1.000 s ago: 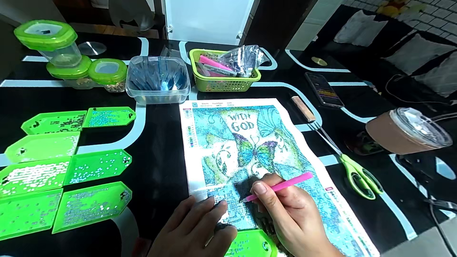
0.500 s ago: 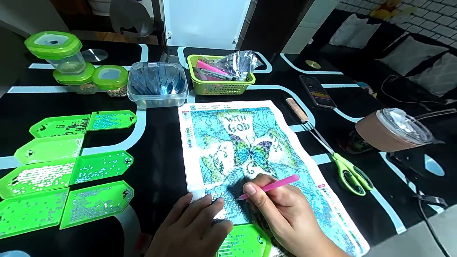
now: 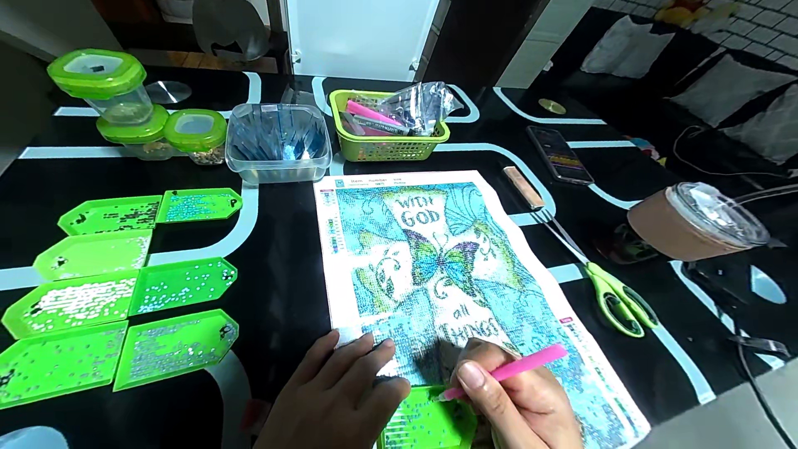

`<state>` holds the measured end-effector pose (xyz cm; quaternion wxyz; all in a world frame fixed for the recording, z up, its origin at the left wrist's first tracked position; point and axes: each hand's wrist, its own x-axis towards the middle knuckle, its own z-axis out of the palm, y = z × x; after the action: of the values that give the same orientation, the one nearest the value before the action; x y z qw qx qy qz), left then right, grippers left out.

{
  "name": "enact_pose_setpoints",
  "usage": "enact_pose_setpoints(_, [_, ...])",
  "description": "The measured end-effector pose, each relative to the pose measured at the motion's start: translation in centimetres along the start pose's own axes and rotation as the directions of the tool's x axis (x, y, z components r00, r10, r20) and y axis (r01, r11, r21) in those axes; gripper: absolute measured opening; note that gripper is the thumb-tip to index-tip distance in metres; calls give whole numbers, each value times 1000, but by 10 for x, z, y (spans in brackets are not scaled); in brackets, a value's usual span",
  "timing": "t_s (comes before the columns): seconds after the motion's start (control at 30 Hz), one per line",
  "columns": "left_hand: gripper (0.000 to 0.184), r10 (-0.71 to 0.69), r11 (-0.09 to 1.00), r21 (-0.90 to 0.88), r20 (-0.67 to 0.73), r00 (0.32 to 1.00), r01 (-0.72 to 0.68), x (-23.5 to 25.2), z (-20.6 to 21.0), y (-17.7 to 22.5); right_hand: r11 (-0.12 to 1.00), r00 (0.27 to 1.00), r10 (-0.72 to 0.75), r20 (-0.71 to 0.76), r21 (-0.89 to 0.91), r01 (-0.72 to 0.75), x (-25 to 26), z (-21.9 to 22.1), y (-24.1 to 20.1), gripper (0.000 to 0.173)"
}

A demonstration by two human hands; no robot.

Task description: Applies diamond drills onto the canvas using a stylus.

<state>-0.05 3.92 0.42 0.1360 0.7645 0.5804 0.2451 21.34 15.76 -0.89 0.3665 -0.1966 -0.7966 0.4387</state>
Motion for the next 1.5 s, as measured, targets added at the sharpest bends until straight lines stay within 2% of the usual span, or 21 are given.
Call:
enact_pose_setpoints(0.3, [39,-3,1000,3,-4,1000,3,0,1,0,999,999,-27,31,-37,28,0,2,2,30])
enact_pose_setpoints(0.37, [38,-4,1000,0,-5,1000,4,0,0,0,1000,1000,-9,24,1,9,0,1,1,30])
enact_pose_setpoints(0.5, [38,-5,1000,-9,4,1000,5,0,-1,1,957,977,206,-58,220,-189,9,0,-4,28])
enact_pose_setpoints(0.57, [38,-8,1000,-10,7,1000,8,1,0,1,942,960,260,-104,245,-228,20,-1,-1,28])
enact_pose_setpoints(0.73, [38,-14,1000,-13,9,1000,14,1,-1,1,978,974,192,-120,108,-180,34,0,13,28])
enact_pose_setpoints(1.07, [38,-5,1000,-6,9,1000,5,1,-1,0,992,986,126,-108,-11,-128,32,3,16,28])
enact_pose_setpoints(1.3, [38,-4,1000,2,11,1000,4,1,0,0,993,996,27,-84,-113,-36,30,4,17,30])
enact_pose_setpoints(1.5, [40,4,1000,19,-2,1000,-4,-1,0,0,989,998,24,-66,-143,-33,32,3,16,32])
